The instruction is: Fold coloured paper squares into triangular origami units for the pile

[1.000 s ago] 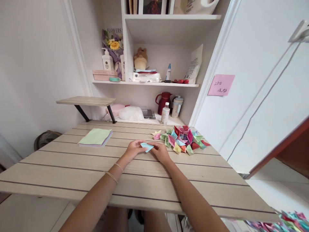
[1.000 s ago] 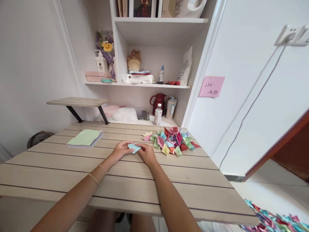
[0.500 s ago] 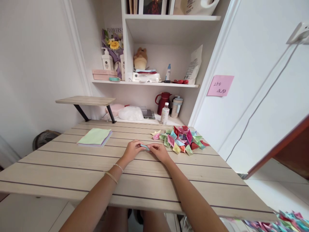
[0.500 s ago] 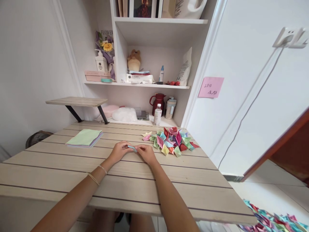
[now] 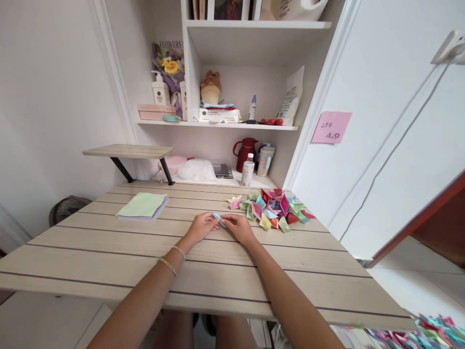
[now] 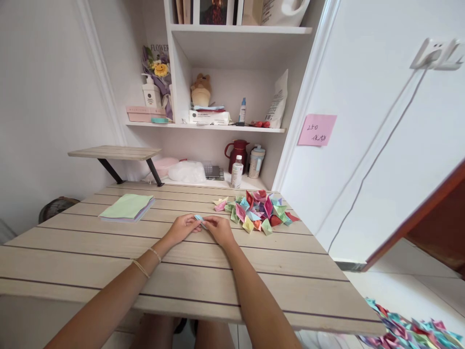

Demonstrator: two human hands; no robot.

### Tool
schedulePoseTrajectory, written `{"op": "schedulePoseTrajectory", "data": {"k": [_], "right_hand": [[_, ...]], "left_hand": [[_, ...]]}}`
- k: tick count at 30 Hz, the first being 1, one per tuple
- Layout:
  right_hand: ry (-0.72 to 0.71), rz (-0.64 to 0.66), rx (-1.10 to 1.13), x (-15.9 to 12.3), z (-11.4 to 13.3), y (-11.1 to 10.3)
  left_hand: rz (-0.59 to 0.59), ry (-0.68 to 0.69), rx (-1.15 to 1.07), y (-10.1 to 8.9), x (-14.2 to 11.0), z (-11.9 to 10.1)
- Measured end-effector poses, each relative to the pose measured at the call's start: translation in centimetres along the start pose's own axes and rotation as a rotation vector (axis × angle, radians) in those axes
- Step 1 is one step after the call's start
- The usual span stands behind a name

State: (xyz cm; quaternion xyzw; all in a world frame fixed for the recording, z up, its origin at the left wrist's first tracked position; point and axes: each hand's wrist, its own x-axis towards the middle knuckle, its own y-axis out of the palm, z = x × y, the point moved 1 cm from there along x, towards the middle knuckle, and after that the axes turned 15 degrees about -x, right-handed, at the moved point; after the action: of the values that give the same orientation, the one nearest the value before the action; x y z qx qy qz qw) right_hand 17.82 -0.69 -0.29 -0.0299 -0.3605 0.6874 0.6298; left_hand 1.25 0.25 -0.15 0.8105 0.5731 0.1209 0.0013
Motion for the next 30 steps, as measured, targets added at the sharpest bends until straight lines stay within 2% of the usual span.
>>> {"op": "schedulePoseTrajectory", "data": {"k": [5, 12, 17, 21, 25, 28, 30], "right_hand": [[-0.019, -0.037, -0.121, -0.1, 0.5, -0.1], [-0.109, -0.031, -0.587, -0.6, 2.6, 0.9], [0.004, -0.141, -0.691, -0.7, 2.5, 1.1], [0.032, -0.194, -0.549, -0.6, 2.3, 0.8], [0.101, -0.240, -0.142, -0.3, 2.0, 0.8], [0.158, -0.186, 0.197, 0.0, 1.5, 0.9], [0.190, -0.139, 0.293, 0.1, 1.2, 0.9]], "left_hand": [[-0.003, 0.001, 0.005, -0.1, 0.1, 0.3], [0.000, 0.061, 0.033, 0.3, 0.1, 0.3], [0.008, 0.173, 0.196, 1.2, -0.3, 0.0], [-0.030, 0.253, 0.297, 1.9, -0.6, -0.2], [-0.121, 0.292, 0.200, 1.6, -0.3, -0.5], [-0.136, 0.258, 0.101, 0.9, 0.0, -0.7], [-0.148, 0.218, 0.055, 0.5, 0.1, -0.6]]}}
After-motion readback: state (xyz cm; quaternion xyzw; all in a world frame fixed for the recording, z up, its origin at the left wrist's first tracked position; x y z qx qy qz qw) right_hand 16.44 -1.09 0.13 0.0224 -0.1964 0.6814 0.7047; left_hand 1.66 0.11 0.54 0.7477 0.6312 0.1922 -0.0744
